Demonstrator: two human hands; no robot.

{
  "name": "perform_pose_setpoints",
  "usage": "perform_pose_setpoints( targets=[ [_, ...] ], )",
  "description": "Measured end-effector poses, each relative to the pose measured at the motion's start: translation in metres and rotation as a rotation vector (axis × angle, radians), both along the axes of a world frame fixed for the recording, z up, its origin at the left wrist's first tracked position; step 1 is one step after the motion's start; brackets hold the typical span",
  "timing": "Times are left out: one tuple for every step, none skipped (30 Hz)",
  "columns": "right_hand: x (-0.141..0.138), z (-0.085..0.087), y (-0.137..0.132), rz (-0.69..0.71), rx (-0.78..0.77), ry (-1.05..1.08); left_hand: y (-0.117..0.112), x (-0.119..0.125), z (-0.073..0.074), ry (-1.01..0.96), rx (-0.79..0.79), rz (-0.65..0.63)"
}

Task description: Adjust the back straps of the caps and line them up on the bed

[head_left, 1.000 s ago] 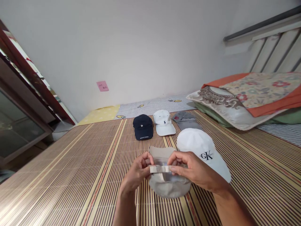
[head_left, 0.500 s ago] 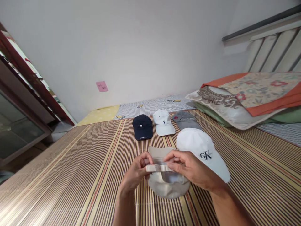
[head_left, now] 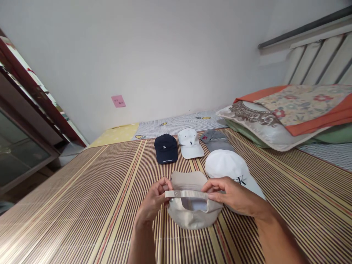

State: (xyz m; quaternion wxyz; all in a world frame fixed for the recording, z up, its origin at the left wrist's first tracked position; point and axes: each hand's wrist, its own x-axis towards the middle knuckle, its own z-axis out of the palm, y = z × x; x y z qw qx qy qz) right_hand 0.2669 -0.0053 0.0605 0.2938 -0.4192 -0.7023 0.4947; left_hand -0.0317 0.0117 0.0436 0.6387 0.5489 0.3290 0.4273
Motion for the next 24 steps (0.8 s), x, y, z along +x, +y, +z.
perform_pose_setpoints(
  targets=[
    [-0.0005, 0.0001, 0.0002, 0.001, -0.007, 0.003, -0.0003, 0.0001, 0.0002, 0.009, -0.002, -0.001],
    [-0.0008, 0.0003, 0.0002, 0.000, -0.015, 0.004, -0.0006, 0.0002, 0.0005, 0.015, -0.001, -0.002],
    [-0.0010, 0.0006, 0.0002, -0.003, -0.020, 0.005, -0.0010, 0.0004, 0.0006, 0.016, 0.001, -0.004],
    [-0.0011, 0.0009, 0.0002, -0.004, -0.023, 0.007, -0.0013, 0.0007, 0.0008, 0.013, 0.000, -0.004],
    [-0.0011, 0.0011, 0.0001, -0.005, -0.023, 0.010, -0.0015, 0.0012, 0.0009, 0.006, -0.001, 0.000],
    [-0.0011, 0.0011, 0.0000, -0.006, -0.022, 0.011, -0.0018, 0.0018, 0.0011, -0.003, 0.002, 0.006],
    [-0.0011, 0.0010, 0.0000, -0.007, -0.023, 0.012, -0.0020, 0.0026, 0.0014, -0.016, 0.009, 0.014],
    [-0.0011, 0.0006, 0.0000, -0.009, -0.026, 0.014, -0.0022, 0.0033, 0.0017, -0.037, 0.016, 0.023],
    [-0.0011, 0.0001, 0.0001, -0.011, -0.032, 0.019, -0.0025, 0.0039, 0.0022, -0.066, 0.023, 0.026],
    [-0.0010, -0.0005, 0.0002, -0.009, -0.039, 0.026, -0.0027, 0.0041, 0.0027, -0.097, 0.030, 0.020],
    [-0.0010, -0.0011, 0.0005, -0.008, -0.045, 0.033, -0.0030, 0.0040, 0.0032, -0.124, 0.037, 0.005],
    [-0.0009, -0.0017, 0.0009, -0.007, -0.049, 0.040, -0.0034, 0.0034, 0.0035, -0.140, 0.042, -0.016],
    [-0.0009, -0.0021, 0.0012, -0.009, -0.050, 0.044, -0.0036, 0.0025, 0.0036, -0.142, 0.048, -0.039],
    [-0.0010, -0.0024, 0.0014, -0.013, -0.049, 0.045, -0.0038, 0.0013, 0.0034, -0.132, 0.055, -0.059],
    [-0.0012, -0.0023, 0.0014, -0.018, -0.046, 0.045, -0.0038, 0.0000, 0.0028, -0.110, 0.062, -0.071],
    [-0.0015, -0.0021, 0.0013, -0.024, -0.042, 0.045, -0.0036, -0.0013, 0.0019, -0.081, 0.065, -0.074],
    [-0.0019, -0.0016, 0.0010, -0.028, -0.039, 0.046, -0.0032, -0.0023, 0.0008, -0.054, 0.066, -0.070],
    [-0.0022, -0.0009, 0.0006, -0.029, -0.038, 0.049, -0.0025, -0.0031, -0.0004, -0.035, 0.067, -0.062],
    [-0.0025, -0.0002, 0.0002, -0.028, -0.037, 0.052, -0.0017, -0.0035, -0.0015, -0.024, 0.070, -0.054],
    [-0.0026, 0.0004, 0.0000, -0.029, -0.035, 0.053, -0.0009, -0.0037, -0.0026, -0.020, 0.076, -0.045],
    [-0.0025, 0.0008, -0.0002, -0.031, -0.029, 0.053, -0.0001, -0.0036, -0.0034, -0.021, 0.084, -0.037],
    [-0.0022, 0.0010, -0.0001, -0.035, -0.018, 0.052, 0.0006, -0.0033, -0.0040, -0.022, 0.089, -0.026],
    [-0.0016, 0.0009, 0.0001, -0.037, -0.006, 0.052, 0.0011, -0.0030, -0.0044, -0.021, 0.093, -0.014],
    [-0.0009, 0.0006, 0.0004, -0.038, 0.005, 0.053, 0.0014, -0.0027, -0.0046, -0.017, 0.093, -0.002]
  ],
)
